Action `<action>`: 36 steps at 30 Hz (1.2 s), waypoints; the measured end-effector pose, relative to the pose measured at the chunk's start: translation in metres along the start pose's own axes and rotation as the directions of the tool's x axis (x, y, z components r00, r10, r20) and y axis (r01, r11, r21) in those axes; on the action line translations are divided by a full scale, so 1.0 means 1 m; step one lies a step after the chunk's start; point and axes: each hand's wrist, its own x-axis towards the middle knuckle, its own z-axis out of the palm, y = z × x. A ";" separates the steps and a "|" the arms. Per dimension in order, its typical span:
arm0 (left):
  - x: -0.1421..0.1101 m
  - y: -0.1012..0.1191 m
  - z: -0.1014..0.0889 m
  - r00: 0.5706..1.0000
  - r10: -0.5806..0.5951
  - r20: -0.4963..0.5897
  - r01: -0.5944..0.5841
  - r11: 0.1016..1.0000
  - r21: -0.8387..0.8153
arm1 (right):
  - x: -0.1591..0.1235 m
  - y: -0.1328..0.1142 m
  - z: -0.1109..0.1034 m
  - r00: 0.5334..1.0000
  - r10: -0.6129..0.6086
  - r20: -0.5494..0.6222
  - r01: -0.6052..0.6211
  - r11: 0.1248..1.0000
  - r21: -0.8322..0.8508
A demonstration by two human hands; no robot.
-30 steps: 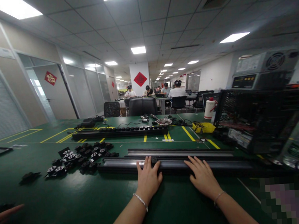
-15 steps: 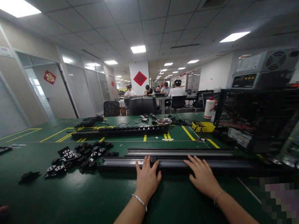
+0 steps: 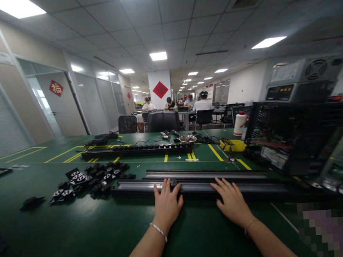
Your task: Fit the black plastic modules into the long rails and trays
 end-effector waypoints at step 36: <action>-0.002 -0.023 0.001 0.992 -0.096 -0.086 0.099 0.995 0.032 | 0.001 0.006 0.003 0.998 -0.041 -0.050 0.044 0.997 0.063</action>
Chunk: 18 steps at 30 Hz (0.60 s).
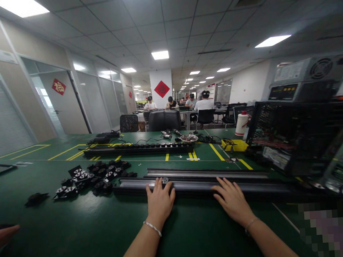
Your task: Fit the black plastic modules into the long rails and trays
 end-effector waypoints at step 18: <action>0.004 -0.014 -0.007 0.998 -0.054 0.012 0.054 0.998 0.040 | 0.001 0.001 0.001 1.000 -0.003 -0.006 0.003 1.000 -0.004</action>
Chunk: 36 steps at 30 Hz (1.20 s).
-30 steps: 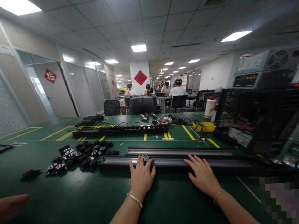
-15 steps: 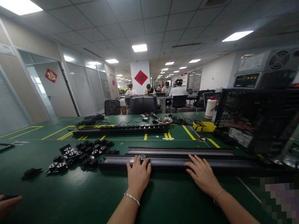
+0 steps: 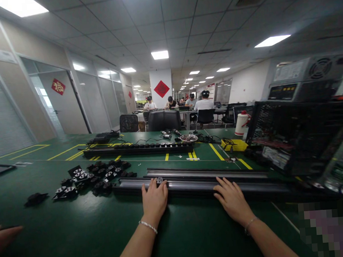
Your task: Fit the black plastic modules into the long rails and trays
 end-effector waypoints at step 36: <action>0.007 -0.038 -0.003 0.991 -0.136 0.019 0.134 0.990 0.052 | -0.001 -0.001 0.000 1.000 -0.011 -0.022 0.011 1.000 0.011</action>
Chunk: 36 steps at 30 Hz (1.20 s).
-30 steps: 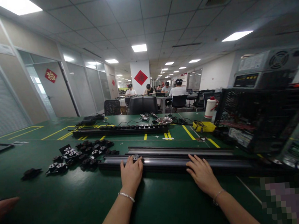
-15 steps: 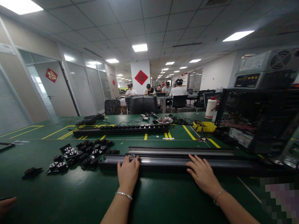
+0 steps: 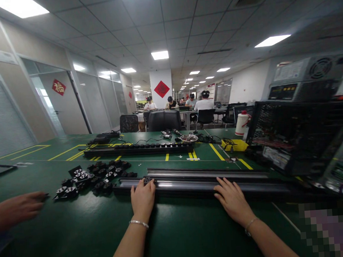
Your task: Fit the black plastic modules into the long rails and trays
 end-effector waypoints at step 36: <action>0.012 -0.036 0.003 0.972 -0.234 -0.006 0.234 0.972 0.001 | 0.001 -0.001 -0.002 1.000 0.013 0.026 -0.013 1.000 -0.008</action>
